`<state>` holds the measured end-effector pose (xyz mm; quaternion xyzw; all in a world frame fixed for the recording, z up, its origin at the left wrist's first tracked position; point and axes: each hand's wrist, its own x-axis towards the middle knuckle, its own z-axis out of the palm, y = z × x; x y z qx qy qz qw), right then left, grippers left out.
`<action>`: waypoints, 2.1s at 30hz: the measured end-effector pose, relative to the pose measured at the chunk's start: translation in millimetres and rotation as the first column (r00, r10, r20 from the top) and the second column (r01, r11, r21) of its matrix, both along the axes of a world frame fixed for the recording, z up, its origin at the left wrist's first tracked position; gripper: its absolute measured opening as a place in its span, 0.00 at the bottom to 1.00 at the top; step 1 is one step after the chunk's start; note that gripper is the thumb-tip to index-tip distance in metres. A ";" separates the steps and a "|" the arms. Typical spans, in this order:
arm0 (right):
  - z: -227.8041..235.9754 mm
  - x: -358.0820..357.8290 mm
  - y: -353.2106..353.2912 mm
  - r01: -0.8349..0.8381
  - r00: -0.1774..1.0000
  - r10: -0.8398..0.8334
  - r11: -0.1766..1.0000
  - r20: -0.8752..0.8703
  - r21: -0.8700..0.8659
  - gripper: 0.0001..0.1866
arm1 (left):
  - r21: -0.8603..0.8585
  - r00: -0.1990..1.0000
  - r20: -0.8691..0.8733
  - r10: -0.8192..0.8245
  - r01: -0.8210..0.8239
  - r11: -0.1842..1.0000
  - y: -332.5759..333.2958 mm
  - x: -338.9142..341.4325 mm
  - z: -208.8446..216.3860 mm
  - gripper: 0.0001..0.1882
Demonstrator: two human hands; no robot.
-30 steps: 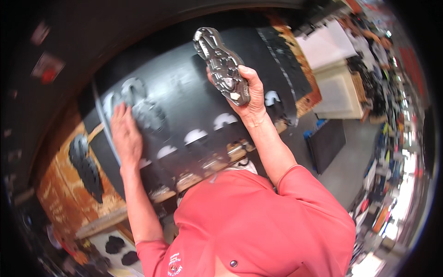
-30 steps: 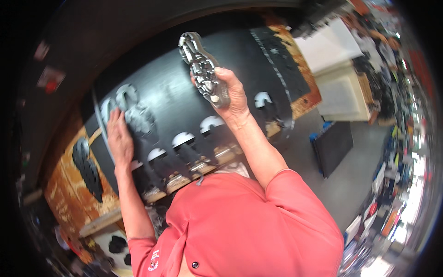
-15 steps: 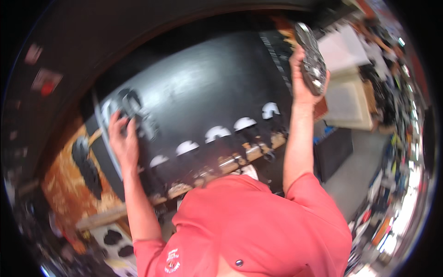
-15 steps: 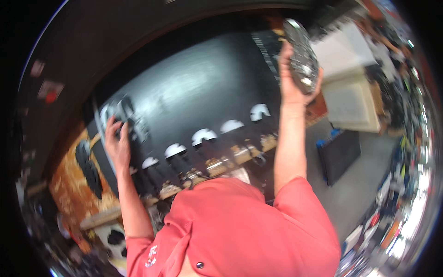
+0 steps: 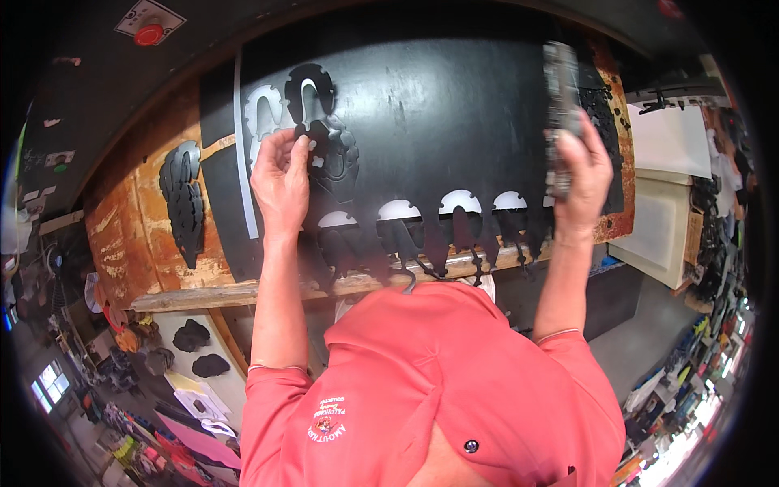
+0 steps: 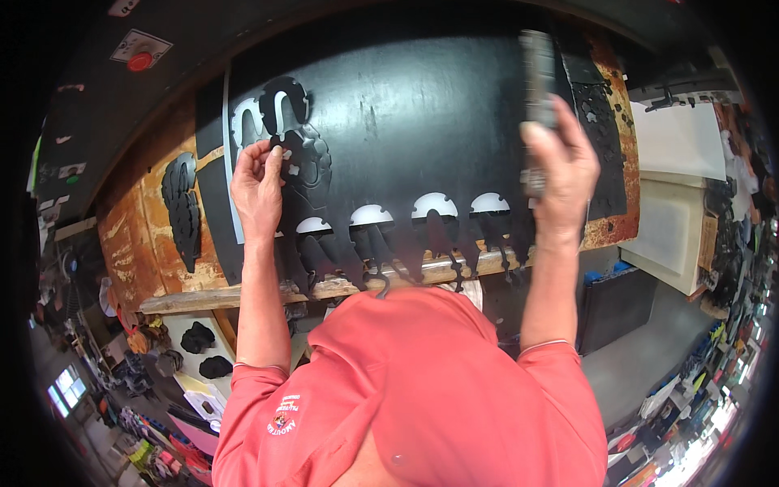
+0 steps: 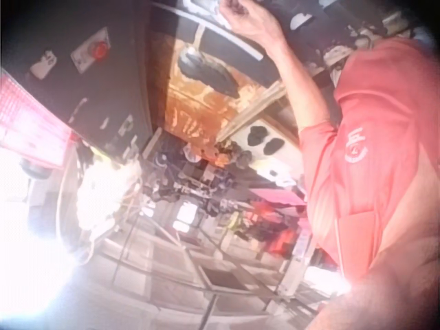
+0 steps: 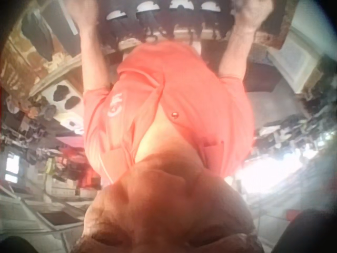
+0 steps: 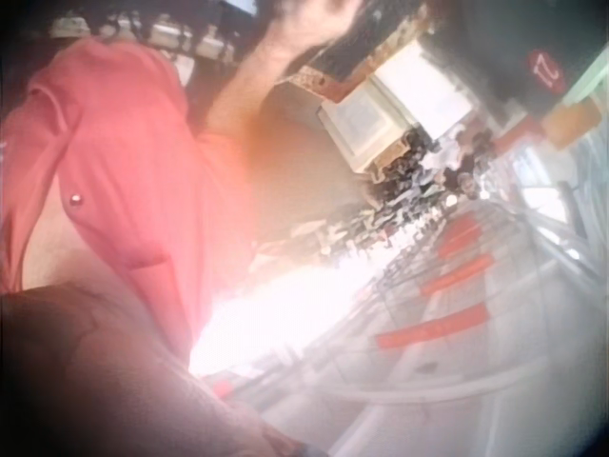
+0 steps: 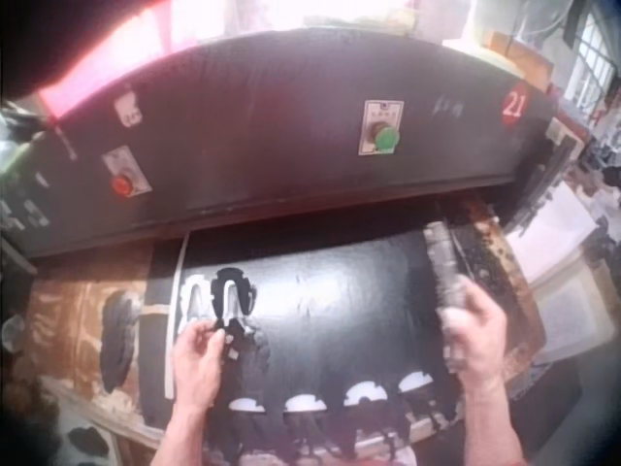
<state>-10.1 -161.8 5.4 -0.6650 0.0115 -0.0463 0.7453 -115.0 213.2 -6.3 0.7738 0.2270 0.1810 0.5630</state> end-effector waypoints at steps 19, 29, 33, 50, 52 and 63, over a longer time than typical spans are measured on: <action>-36.7 -17.1 129.3 0.040 0.867 0.352 0.657 0.353 -0.753 0.41 | -0.378 0.844 0.391 0.367 -0.217 0.900 104.3 -5.2 27.1 0.18; -23.6 -14.8 135.3 0.018 0.878 0.369 0.610 0.304 -0.792 0.41 | 0.008 0.903 0.315 0.292 -0.310 0.951 201.3 -45.5 97.5 0.18; -24.2 -14.6 135.9 0.011 0.880 0.365 0.624 0.304 -0.781 0.40 | 0.373 0.942 0.020 0.336 -0.319 0.871 224.8 -75.0 41.4 0.18; -12.9 -19.5 157.7 -0.026 0.904 0.287 0.776 0.317 -0.630 0.34 | 0.823 0.950 -0.180 -0.255 0.288 0.490 3.4 -8.5 1.6 0.30; -14.6 -18.3 173.8 0.033 0.865 0.297 0.770 0.404 -0.637 0.34 | 0.804 0.961 -0.091 -0.261 0.226 0.550 4.8 -7.2 -7.2 0.30; -24.8 -25.5 199.2 0.075 0.884 0.295 0.677 0.363 -0.732 0.33 | 0.781 0.967 -0.048 -0.251 0.193 0.594 8.3 -9.9 -13.7 0.27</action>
